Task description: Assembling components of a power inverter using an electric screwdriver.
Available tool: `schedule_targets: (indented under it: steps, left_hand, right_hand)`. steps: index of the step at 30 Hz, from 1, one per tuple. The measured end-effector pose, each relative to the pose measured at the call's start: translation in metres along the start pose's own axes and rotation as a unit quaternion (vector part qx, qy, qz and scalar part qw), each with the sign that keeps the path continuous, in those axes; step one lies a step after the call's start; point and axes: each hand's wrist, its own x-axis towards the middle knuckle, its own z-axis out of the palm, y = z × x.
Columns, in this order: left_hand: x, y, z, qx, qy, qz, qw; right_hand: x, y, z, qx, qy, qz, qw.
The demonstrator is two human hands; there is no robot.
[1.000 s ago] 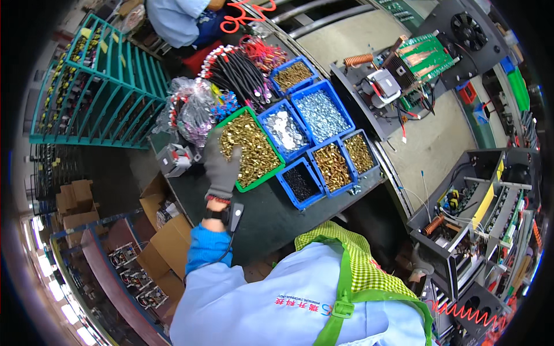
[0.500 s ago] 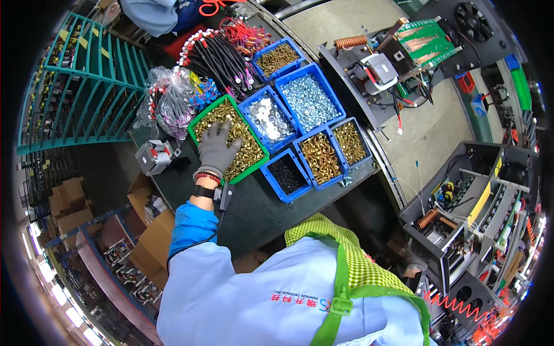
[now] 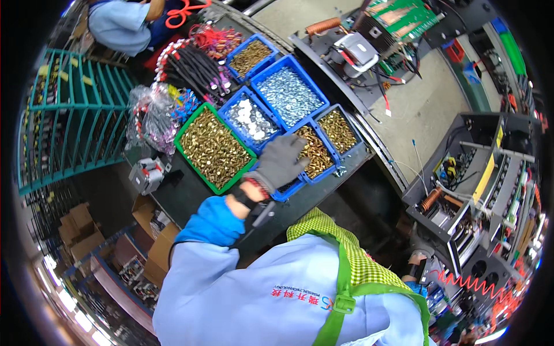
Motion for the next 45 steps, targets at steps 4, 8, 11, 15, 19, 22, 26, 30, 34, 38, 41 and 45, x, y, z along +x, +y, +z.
schedule_targets:
  steps: [4,8,11,15,19,22,26,30,34,38,41,45]
  left_hand:
    - [0.037,0.043,0.033,0.031,-0.006,0.061,0.998]
    - [0.082,0.069,0.071,0.094,-0.065,0.035,0.993]
    - [0.109,0.077,0.1,0.198,-0.061,-0.021,0.978]
    - [0.125,0.065,0.115,0.156,-0.144,-0.054,0.976]
    - [0.133,0.043,0.112,0.094,-0.171,0.048,0.98]
    - [0.142,0.033,0.112,0.069,-0.165,0.108,0.978]
    - [0.15,0.02,0.106,0.002,-0.107,0.046,0.993]
    - [0.137,0.005,0.093,-0.295,-0.025,-0.071,0.952]
    - [0.115,0.0,0.092,-0.774,-0.074,-0.178,0.603]
    - [0.1,0.009,0.103,-0.918,-0.078,-0.166,0.35]
    - [0.093,0.022,0.109,-0.875,0.03,-0.212,0.434]
    - [0.083,0.036,0.11,-0.888,0.027,-0.185,0.42]
  right_hand:
    - [0.005,-0.019,-0.033,-0.042,-0.085,0.042,0.995]
    - [0.006,-0.026,-0.052,0.008,-0.173,0.075,0.982]
    - [0.004,-0.021,-0.04,-0.049,-0.073,0.02,0.996]
    - [0.002,-0.013,-0.022,-0.067,-0.042,-0.006,0.997]
    - [0.001,-0.022,-0.038,-0.054,-0.045,0.008,0.998]
    - [-0.001,-0.026,-0.049,0.017,-0.079,0.03,0.996]
    - [-0.004,-0.007,-0.021,0.159,-0.12,0.057,0.978]
    - [-0.01,0.019,0.029,0.365,0.063,-0.014,0.929]
    - [-0.021,0.025,0.032,0.698,0.025,0.102,0.709]
    - [-0.024,0.029,0.011,0.467,0.063,0.029,0.881]
    - [-0.02,0.042,0.015,0.431,-0.005,-0.001,0.902]
    - [-0.027,0.069,0.043,0.57,-0.068,-0.033,0.818]
